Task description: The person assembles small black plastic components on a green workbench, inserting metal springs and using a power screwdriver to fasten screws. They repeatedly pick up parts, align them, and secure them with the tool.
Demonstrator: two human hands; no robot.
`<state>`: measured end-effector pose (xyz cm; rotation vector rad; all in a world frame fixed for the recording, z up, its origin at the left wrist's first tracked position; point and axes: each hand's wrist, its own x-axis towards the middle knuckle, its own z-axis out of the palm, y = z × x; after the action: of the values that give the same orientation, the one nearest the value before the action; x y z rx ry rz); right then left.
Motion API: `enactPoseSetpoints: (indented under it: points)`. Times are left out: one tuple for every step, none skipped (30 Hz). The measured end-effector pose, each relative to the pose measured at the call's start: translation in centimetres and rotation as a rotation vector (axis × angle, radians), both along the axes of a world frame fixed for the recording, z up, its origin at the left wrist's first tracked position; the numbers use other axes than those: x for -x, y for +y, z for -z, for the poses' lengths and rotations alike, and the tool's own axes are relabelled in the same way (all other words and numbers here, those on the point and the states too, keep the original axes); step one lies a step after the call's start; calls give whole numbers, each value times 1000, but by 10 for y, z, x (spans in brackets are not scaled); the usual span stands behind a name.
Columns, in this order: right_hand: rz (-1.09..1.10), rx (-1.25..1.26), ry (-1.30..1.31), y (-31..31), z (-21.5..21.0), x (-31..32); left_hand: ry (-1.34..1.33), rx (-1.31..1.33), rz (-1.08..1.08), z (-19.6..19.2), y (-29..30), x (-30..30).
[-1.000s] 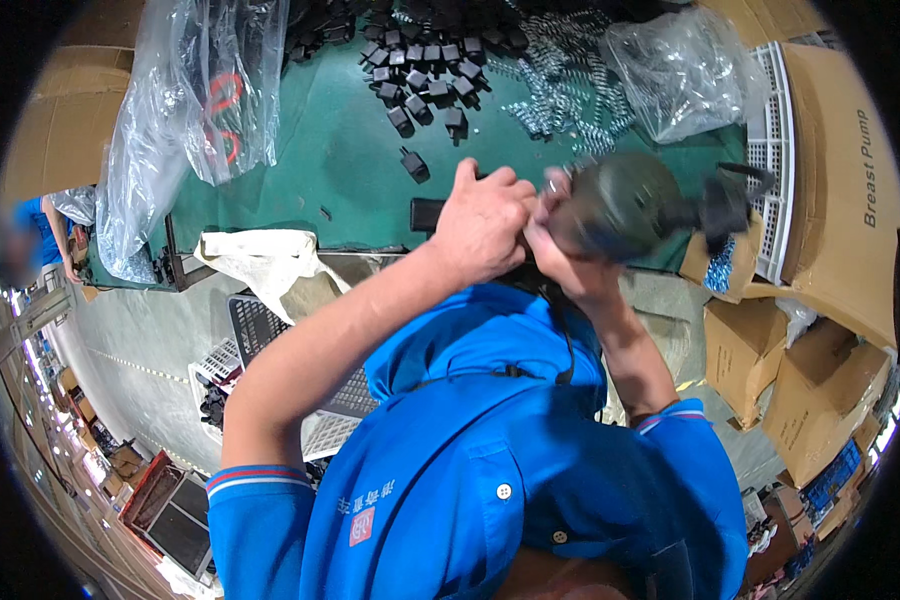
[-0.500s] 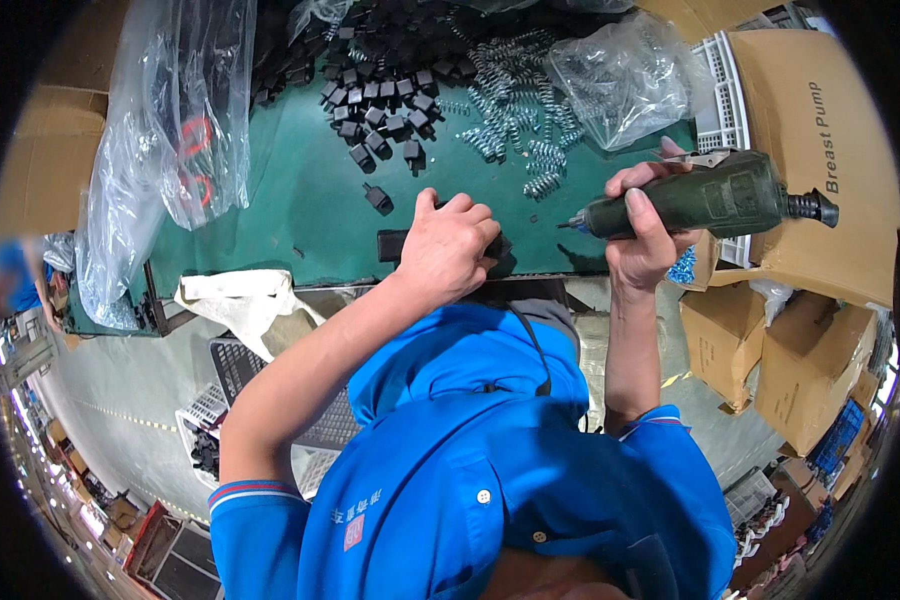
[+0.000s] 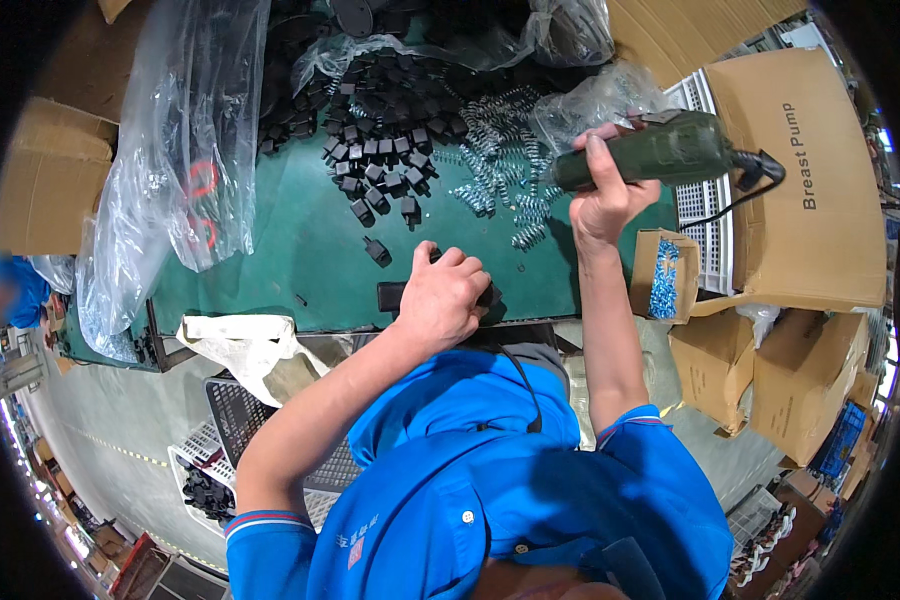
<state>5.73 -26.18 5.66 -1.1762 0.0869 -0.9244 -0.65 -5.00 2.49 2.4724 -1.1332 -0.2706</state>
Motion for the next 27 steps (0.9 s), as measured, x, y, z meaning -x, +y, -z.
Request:
enactPoseSetpoints:
  points:
    - [-18,5,16,2,2,-2,-3,-24,10,0,0,0]
    - [-40,10,35,4,5,-2,13,-24,5,1,1,1]
    - [-60,15,53,7,7,-4,23,-22,1,1,1,1]
    - [-68,-17,43,10,9,-6,33,-21,0,0,1,1]
    - [-54,15,55,9,14,-7,42,-20,-1,0,1,1]
    - [-39,48,66,6,22,-9,42,7,-1,0,1,1]
    - [-23,80,77,4,27,-9,41,35,0,1,1,1]
    - [-17,79,74,3,26,-8,39,62,-1,1,1,1]
    - [-9,78,71,2,25,-7,35,72,-2,0,2,0]
    - [-1,76,67,2,23,-6,31,82,-2,-1,2,-1]
    - [-13,40,46,2,17,-4,27,96,-4,-2,1,-1]
    - [-25,4,24,3,10,-3,29,96,-2,-1,1,0]
    - [-37,-32,3,4,2,-1,31,97,1,0,2,0]
    - [-49,-34,-3,3,-3,4,34,95,6,1,3,0]
    - [-65,-53,-18,4,-9,8,27,104,2,1,3,-1]
    - [-82,-72,-32,4,-15,11,20,113,-1,1,1,-2]
    - [-100,-99,-40,6,-18,17,20,116,-8,2,2,-1]
    - [-120,-85,-30,6,-19,22,21,108,-6,3,2,-1]
    - [-162,-82,-45,4,-18,26,16,113,-10,3,2,-1]
    - [-180,-104,-40,6,-16,32,17,114,-11,4,2,-1]
    - [-198,-126,-35,9,-15,38,17,114,-13,4,1,-1]
    - [-221,-135,-36,12,-14,44,27,105,-10,4,1,-1]
    - [-243,-141,-42,15,-13,49,29,100,-10,4,1,-2]
    - [-264,-148,-49,18,-11,54,31,95,-10,4,1,-2]
    - [-278,-183,-45,21,-8,59,33,90,-10,4,2,0]
    - [-290,-215,-48,23,-6,63,40,100,-23,4,1,0]
    - [-302,-246,-50,24,-3,66,47,98,-20,3,1,0]
